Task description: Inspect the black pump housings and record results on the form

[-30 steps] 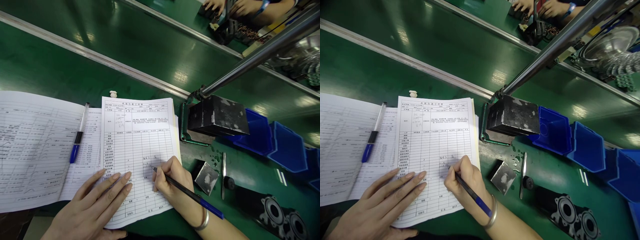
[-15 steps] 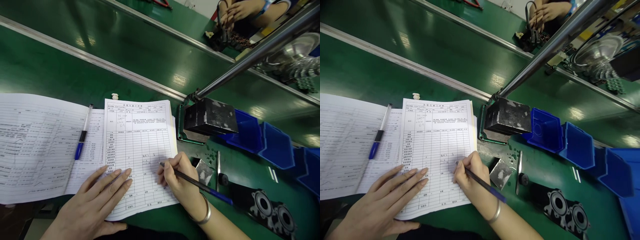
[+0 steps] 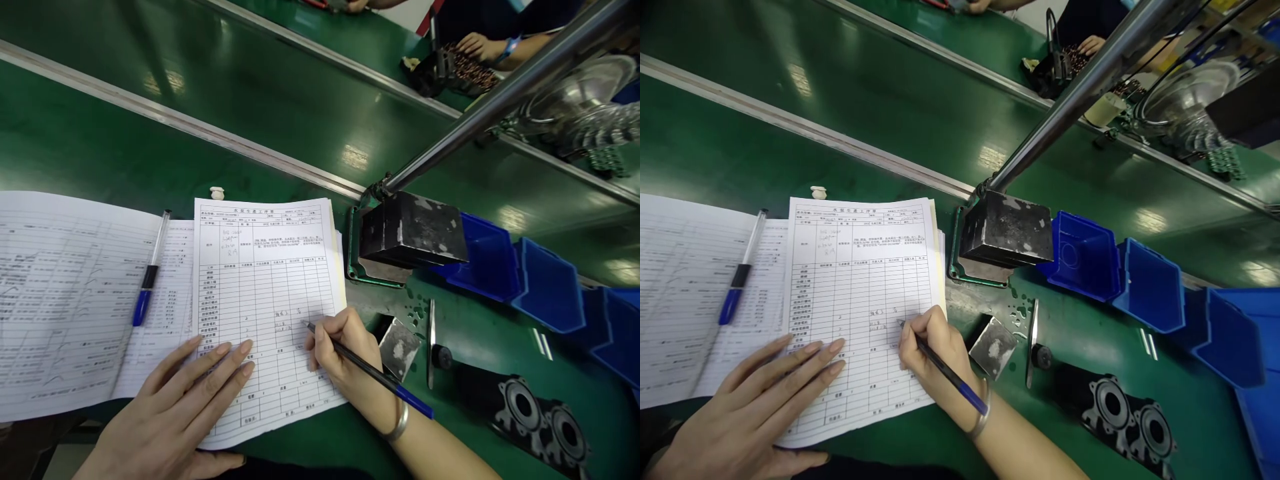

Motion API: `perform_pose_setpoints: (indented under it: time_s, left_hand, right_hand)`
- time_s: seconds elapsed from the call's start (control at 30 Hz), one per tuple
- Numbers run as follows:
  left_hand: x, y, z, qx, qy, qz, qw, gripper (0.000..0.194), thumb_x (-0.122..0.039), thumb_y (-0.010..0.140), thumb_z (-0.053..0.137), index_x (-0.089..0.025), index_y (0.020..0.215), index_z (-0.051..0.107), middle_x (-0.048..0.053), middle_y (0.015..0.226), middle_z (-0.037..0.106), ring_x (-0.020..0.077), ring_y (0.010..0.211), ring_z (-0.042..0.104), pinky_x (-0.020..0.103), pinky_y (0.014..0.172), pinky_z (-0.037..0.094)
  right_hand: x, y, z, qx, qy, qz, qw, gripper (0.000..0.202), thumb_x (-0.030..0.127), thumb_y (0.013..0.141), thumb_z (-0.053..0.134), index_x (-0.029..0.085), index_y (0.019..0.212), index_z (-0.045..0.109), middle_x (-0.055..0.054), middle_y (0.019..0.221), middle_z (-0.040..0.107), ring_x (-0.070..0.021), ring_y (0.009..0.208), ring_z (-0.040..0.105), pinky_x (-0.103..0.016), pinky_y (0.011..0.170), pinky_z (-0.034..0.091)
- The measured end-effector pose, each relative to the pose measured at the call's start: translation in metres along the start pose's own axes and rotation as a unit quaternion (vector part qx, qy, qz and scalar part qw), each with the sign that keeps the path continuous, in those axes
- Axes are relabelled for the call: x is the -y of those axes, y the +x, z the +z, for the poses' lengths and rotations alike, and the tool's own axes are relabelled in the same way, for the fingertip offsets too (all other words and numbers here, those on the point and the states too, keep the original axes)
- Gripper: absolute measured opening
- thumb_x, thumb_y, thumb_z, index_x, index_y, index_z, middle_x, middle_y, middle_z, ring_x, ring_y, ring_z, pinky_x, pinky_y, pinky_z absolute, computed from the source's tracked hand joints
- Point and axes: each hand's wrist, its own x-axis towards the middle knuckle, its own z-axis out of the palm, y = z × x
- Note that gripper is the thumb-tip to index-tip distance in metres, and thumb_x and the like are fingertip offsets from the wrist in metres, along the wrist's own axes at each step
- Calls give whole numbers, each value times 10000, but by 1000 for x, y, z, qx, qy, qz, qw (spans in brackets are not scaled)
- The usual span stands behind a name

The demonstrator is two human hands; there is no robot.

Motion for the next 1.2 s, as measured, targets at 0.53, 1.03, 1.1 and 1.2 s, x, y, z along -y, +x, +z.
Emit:
perform_pose_setpoints:
  time_s: [0.53,1.03,1.1,1.2]
  left_hand:
    - [1,1,1,-1,0,0,1000,798,-633,729,722,-200,1371,531,29,1430,531,240,1269,525,452,1234,186]
    - [0,0,1,0,8,1,1000,748,-628,760,690,-213,1364,538,38,1416,548,255,1266,534,460,1231,194]
    - [0,0,1,-1,10,1,1000,739,-630,771,677,-218,1367,535,39,1414,551,254,1269,532,462,1231,193]
    - [0,-1,1,0,8,-1,1000,740,-633,774,674,-218,1370,531,38,1412,554,254,1270,531,467,1233,189]
  right_hand:
    - [10,5,-2,6,-30,44,999,180,177,948,450,239,820,339,39,599,628,-77,413,564,-173,416,414]
    - [2,3,0,-8,30,-26,999,191,151,957,462,244,839,345,69,625,549,-103,535,618,-216,515,479]
    - [2,4,0,1,23,-17,1000,190,156,956,470,244,840,347,65,629,552,-105,530,613,-218,509,476]
    - [1,4,-1,7,9,-12,1000,183,164,955,472,243,845,348,61,635,560,-108,529,613,-223,513,479]
